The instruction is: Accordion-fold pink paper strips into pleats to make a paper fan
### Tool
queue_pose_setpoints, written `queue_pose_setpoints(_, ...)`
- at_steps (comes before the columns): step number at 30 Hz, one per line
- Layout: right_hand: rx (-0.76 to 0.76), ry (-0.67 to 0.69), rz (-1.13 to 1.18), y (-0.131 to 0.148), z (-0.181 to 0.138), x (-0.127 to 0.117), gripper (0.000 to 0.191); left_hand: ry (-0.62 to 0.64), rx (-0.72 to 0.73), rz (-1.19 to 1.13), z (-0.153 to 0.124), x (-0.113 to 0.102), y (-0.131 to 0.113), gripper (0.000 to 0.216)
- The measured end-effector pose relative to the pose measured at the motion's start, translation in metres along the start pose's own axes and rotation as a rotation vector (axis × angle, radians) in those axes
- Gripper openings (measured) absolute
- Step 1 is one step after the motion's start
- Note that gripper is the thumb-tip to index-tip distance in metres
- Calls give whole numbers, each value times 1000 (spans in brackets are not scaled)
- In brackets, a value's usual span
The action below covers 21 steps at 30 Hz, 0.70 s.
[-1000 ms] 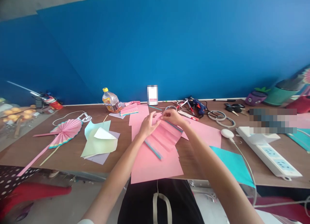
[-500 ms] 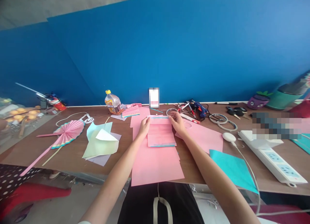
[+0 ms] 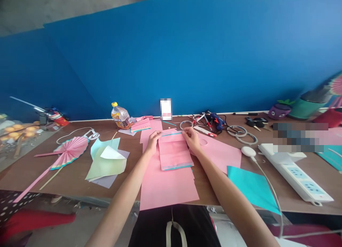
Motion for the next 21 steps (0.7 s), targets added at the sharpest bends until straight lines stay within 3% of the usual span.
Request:
queue_pose_setpoints(5, 26, 74, -2, -1, -1, 2, 30, -25, 33, 133, -6, 2, -2, 20)
queue_pose_setpoints(8, -2, 75, -64, 0, -1, 2, 29, -81, 130, 254, -12, 6, -6, 22)
queue_pose_setpoints(14, -69, 87, -221, 3, -1, -2, 30, -220, 549, 954, -23, 17, -19, 35)
queue_pose_setpoints(17, -93, 117, -260, 6, -2, -4, 29, -187, 648, 1146, -28, 22, -22, 35)
queue_pose_setpoints(21, -137, 169, -244, 16, -3, -3, 28, -113, 690, 1206, -30, 27, -18, 37)
Point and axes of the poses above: each hand's wrist, its own z-axis towards the middle knuckle, its own x-axis out of the palm, y = z × x, the point moved 1 cm from there along z, towards the middle knuckle, and after that the axes turned 12 degrees about -x, right-handed, at the moved point
